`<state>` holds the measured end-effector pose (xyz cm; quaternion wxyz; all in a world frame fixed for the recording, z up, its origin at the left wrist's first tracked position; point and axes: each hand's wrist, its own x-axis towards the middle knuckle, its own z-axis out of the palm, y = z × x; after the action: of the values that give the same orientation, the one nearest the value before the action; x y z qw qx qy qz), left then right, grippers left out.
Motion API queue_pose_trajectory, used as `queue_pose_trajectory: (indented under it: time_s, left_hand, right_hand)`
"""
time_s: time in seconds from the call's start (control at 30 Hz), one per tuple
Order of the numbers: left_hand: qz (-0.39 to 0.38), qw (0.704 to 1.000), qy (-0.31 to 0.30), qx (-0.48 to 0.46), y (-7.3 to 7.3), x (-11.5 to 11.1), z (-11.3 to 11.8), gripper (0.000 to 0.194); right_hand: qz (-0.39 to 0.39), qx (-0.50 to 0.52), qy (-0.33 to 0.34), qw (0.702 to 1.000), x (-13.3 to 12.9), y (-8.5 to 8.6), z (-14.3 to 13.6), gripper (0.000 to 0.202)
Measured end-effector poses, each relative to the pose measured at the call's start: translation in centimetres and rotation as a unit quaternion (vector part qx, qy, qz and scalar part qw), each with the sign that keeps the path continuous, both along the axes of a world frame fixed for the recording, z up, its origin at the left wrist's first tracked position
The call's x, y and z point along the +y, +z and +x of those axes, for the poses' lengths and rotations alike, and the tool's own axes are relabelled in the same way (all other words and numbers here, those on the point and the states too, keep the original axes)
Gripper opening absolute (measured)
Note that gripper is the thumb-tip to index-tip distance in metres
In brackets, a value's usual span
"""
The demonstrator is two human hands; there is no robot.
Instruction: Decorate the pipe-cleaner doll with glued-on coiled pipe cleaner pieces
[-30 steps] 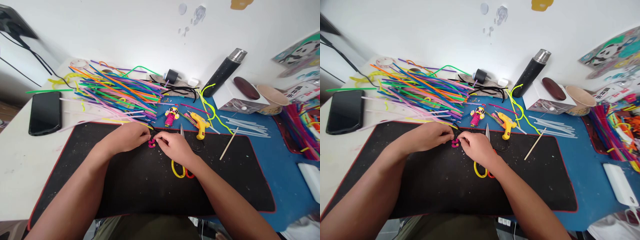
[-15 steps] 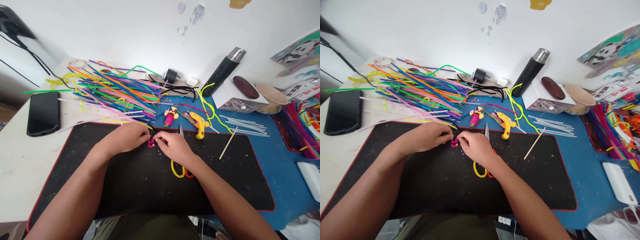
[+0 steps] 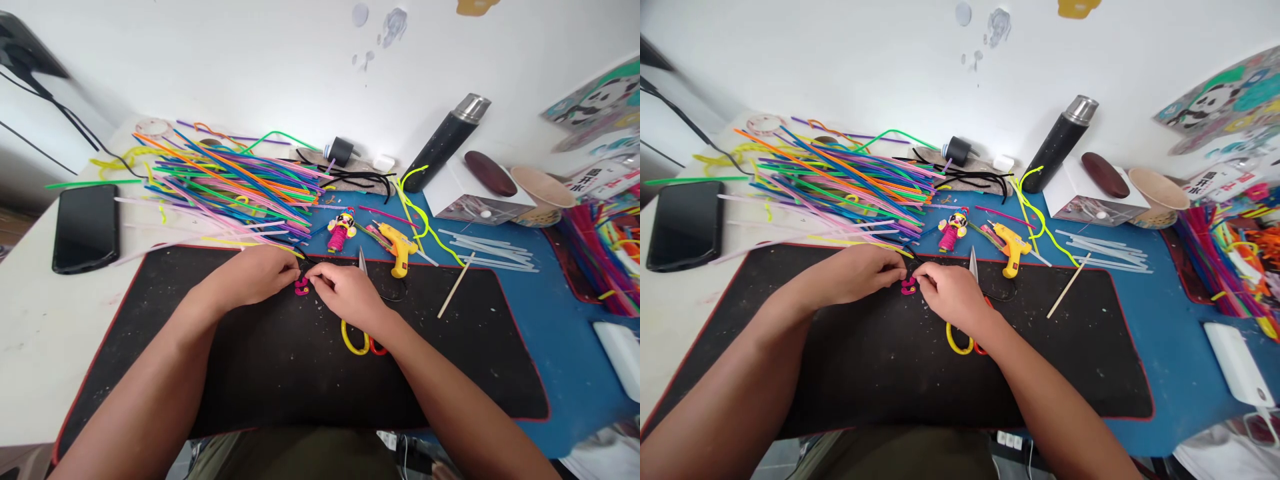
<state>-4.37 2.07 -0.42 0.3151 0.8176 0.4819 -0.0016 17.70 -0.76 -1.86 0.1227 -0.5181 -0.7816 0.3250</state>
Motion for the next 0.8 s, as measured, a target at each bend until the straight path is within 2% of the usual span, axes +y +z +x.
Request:
queue_pose_trajectory:
  time_s: [0.8]
  left_hand:
    - [0.013,1.0,0.001,0.007,-0.08,-0.18,0.08,0.03]
  right_hand:
    - [0.007,0.002,-0.001,1.0,-0.04,-0.21,-0.06,0.021]
